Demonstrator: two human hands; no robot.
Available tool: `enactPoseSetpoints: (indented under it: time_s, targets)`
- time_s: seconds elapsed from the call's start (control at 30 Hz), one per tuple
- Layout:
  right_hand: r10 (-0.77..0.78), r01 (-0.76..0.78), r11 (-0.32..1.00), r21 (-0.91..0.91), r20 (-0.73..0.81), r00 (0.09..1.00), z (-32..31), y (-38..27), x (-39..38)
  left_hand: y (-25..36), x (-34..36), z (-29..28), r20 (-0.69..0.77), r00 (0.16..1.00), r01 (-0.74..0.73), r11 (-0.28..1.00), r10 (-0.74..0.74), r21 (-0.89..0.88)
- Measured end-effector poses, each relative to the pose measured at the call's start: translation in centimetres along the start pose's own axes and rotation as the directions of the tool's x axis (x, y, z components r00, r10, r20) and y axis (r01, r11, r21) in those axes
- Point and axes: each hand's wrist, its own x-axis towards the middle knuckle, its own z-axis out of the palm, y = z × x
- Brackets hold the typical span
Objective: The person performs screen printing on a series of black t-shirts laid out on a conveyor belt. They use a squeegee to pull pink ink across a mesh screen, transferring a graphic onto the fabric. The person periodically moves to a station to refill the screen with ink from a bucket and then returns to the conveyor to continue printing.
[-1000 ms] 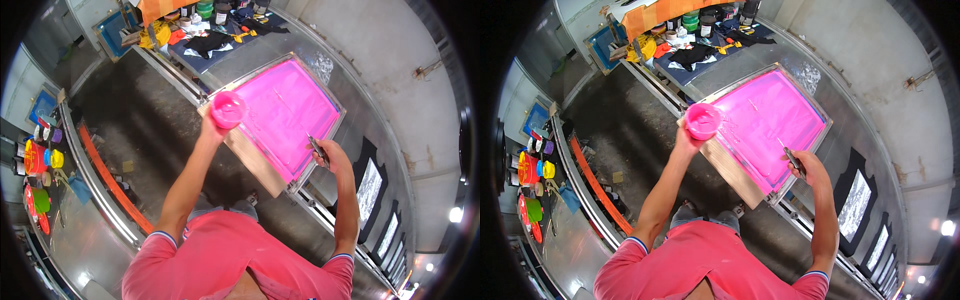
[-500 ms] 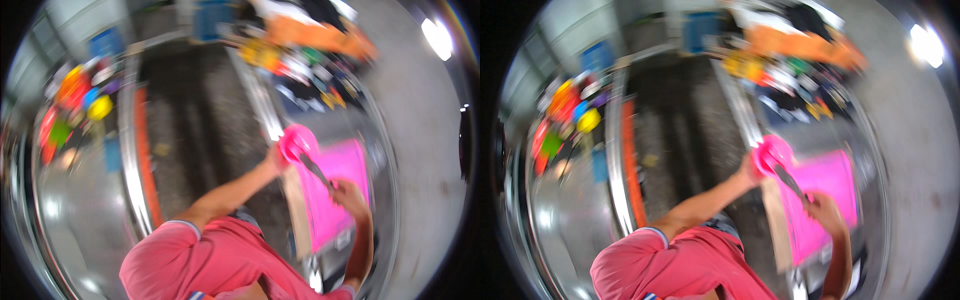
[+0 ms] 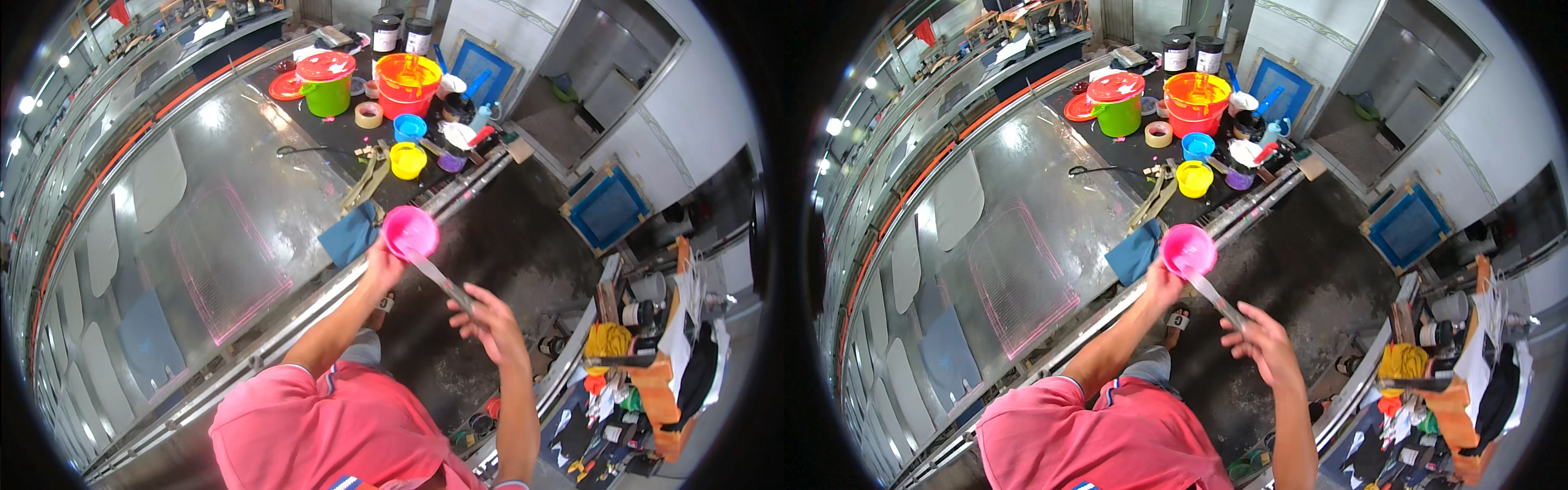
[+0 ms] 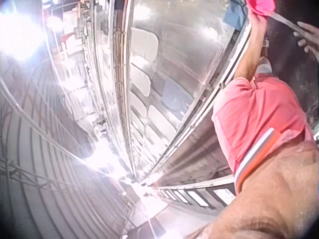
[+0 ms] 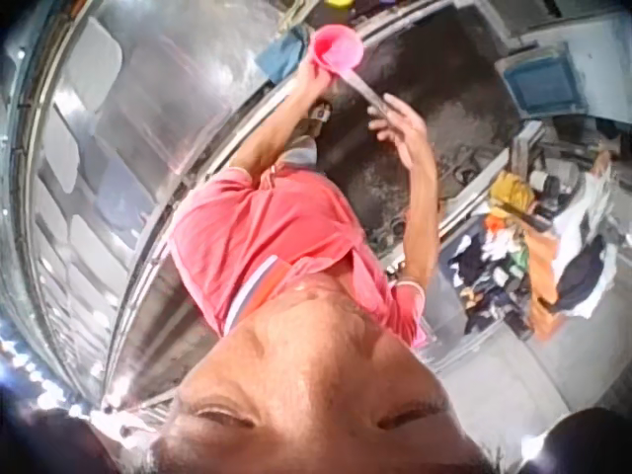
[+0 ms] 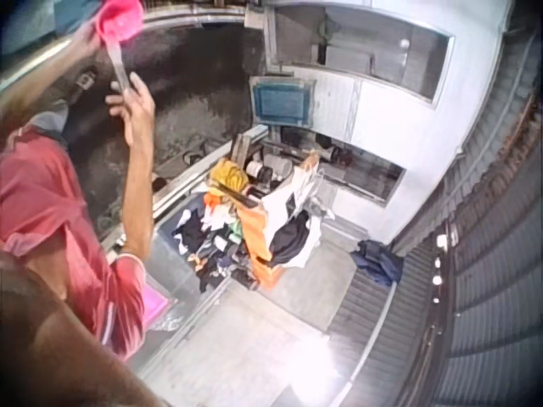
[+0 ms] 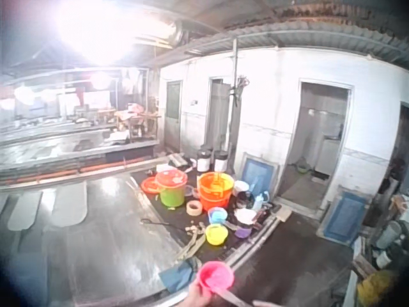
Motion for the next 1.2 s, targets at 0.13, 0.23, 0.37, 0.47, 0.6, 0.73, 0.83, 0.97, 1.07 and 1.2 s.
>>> enactPoseSetpoints:
  time_s: [0.13,0.23,0.37,0.47,0.6,0.73,0.83,0.97,1.07,1.2]
  targets:
    - [-0.035,0.024,0.985,-0.169,-0.061,0.998,1.8,-1.5,15.9,7.4,8.9,0.8,-0.128,0.979,-0.156,0.988,0.156,0.011]
    - [-0.024,0.019,0.993,-0.117,-0.042,0.999,4.6,-3.4,24.9,11.6,15.6,2.1,-0.146,0.971,-0.195,0.981,0.190,-0.021]
    - [-0.057,0.062,0.986,-0.155,0.033,0.998,10.5,-6.1,35.1,19.7,23.6,0.9,-0.093,0.958,-0.264,0.961,0.271,0.077]
    - [-0.072,0.082,0.987,-0.135,0.079,0.994,12.7,-5.8,42.4,21.8,24.5,1.1,-0.438,0.805,-0.271,0.904,0.400,0.330]
    - [0.025,-0.023,0.999,-0.032,0.058,0.998,11.7,-3.5,45.9,22.1,17.0,0.0,-0.176,0.947,-0.251,0.960,0.270,0.125]
    - [0.135,-0.138,0.990,0.035,0.068,0.988,8.7,-2.9,45.5,21.9,12.9,-0.3,-0.082,0.967,-0.237,0.970,0.241,0.053]
    - [0.078,-0.085,0.992,0.094,0.077,0.994,8.3,-2.8,43.9,21.5,12.6,0.3,-0.093,0.968,-0.237,0.971,0.233,-0.038]
    - [0.035,-0.036,0.995,0.088,0.005,0.999,6.7,-0.9,42.3,21.7,12.9,1.2,-0.077,0.964,-0.260,0.964,0.255,-0.057]
    - [0.077,-0.074,0.996,0.053,-0.067,0.995,4.3,1.7,38.7,21.7,12.1,2.7,0.003,0.957,-0.288,0.957,0.289,-0.044]
    - [0.132,-0.143,0.987,-0.074,-0.130,0.983,1.0,6.7,31.8,21.6,8.7,4.9,0.185,0.937,-0.293,0.955,0.296,-0.043]
